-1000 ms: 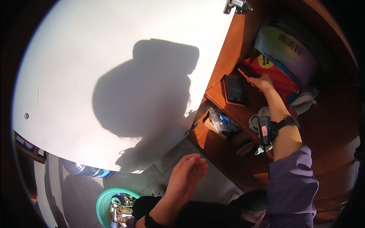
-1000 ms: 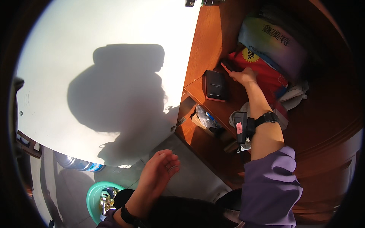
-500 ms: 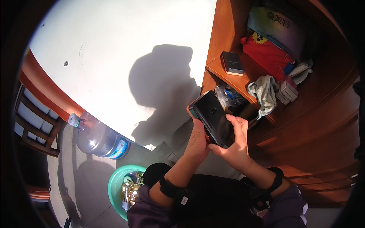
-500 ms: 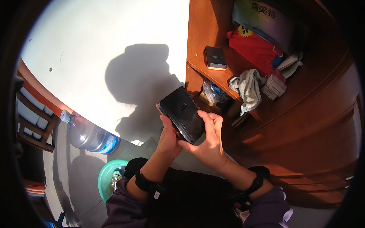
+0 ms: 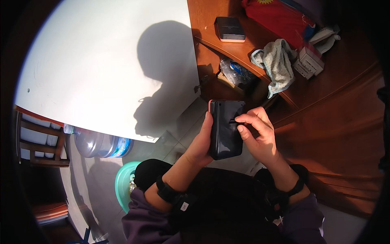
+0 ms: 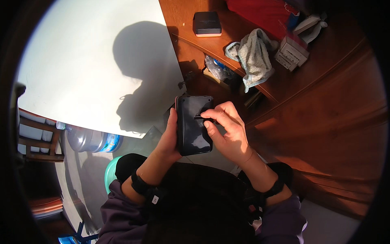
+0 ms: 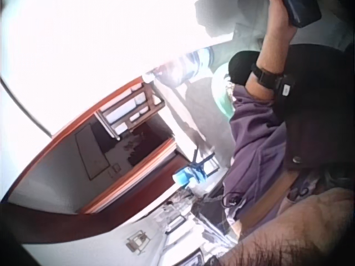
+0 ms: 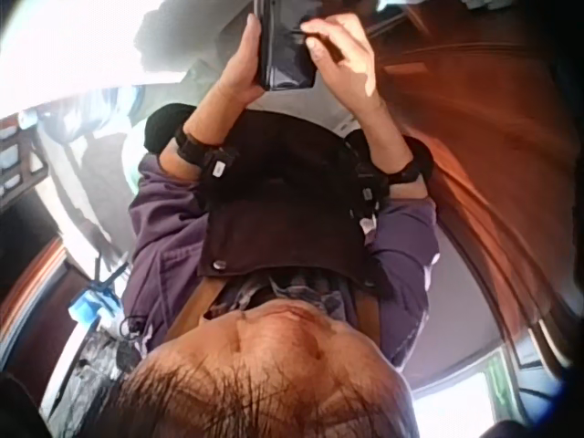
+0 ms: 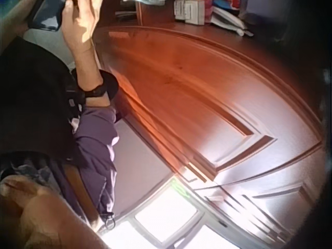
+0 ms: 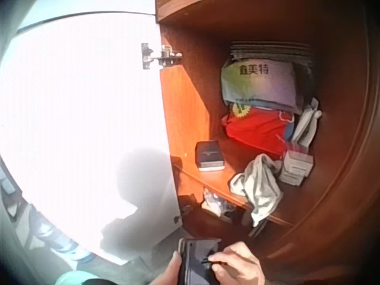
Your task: The person cleans a small electronic device with a cloth, removes its back cover, and searches for a battery. They retrieve a battery from a drawer, insert it into the device, and reattach the back cover.
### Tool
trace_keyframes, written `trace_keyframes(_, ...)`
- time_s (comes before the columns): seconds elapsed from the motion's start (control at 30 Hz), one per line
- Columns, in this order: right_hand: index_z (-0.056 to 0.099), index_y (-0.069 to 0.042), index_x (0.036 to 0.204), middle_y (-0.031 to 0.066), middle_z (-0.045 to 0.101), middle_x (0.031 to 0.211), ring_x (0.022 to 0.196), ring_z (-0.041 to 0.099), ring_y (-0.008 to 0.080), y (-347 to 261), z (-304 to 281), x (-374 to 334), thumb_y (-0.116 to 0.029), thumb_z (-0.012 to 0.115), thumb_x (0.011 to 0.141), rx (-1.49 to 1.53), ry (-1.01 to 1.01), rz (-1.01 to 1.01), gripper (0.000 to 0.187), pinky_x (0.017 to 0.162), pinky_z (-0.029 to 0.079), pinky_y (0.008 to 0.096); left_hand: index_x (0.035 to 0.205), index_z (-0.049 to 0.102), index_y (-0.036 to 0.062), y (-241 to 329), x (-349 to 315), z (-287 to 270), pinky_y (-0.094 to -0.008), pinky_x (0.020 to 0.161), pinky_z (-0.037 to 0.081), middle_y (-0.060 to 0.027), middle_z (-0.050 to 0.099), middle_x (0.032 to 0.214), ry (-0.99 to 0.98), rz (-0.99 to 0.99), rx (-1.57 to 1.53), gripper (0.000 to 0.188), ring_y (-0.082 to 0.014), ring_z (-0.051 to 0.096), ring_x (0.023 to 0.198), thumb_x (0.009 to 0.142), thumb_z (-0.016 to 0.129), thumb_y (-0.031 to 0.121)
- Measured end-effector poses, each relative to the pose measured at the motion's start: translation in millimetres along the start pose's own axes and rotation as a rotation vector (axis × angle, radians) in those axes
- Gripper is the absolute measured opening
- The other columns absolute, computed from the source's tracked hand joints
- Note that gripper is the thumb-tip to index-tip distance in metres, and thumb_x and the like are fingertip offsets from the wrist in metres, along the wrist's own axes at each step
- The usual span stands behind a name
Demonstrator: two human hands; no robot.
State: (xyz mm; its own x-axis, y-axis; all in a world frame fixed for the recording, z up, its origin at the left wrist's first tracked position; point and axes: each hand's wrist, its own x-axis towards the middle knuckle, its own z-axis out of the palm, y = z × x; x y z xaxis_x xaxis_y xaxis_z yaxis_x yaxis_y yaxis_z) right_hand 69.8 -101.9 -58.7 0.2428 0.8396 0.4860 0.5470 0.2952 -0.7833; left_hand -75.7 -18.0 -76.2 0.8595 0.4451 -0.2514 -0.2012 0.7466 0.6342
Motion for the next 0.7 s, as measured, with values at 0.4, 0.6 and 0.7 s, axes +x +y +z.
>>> trace_keyframes(0.4, 0.053, -0.004, 0.087, 0.0049, 0.046, 0.083, 0.073, 0.051, 0.0157, 21.9, 17.5, -6.7, -0.007, 0.062, 0.073, -0.037, -0.075, 0.250, 0.018, 0.064, 0.043, 0.0278, 0.126, 0.043, 0.0094, -15.1, 12.8, -6.3, -0.0300, 0.086, 0.047, -0.0050, 0.054, 0.113, 0.093, -0.052, 0.024, 0.055, -0.0148, 0.056, 0.102, 0.096, 0.023, 0.051)
trace_keyframes(0.6, 0.054, -0.003, 0.090, 0.0046, 0.049, 0.081, 0.071, 0.052, 0.0154, 28.9, 29.1, -12.2, -0.010, 0.063, 0.076, -0.054, -0.096, 0.269, 0.018, 0.062, 0.043, 0.0263, 0.127, 0.042, 0.0096, -23.4, 4.7, -12.2, -0.0289, 0.085, 0.047, -0.0044, 0.054, 0.113, 0.186, -0.016, 0.039, 0.053, -0.0143, 0.055, 0.101, 0.097, 0.025, 0.050)
trace_keyframes(0.7, 0.056, -0.003, 0.095, 0.0037, 0.053, 0.087, 0.076, 0.054, 0.0152, 26.6, 36.1, -10.3, -0.012, 0.061, 0.080, 0.140, -0.033, 0.471, 0.018, 0.067, 0.045, 0.0262, 0.128, 0.040, 0.0074, -22.9, 6.8, -13.7, -0.0249, 0.079, 0.045, -0.0022, 0.052, 0.111, 0.208, 0.123, 0.056, 0.052, -0.0096, 0.052, 0.097, 0.097, 0.029, 0.047)
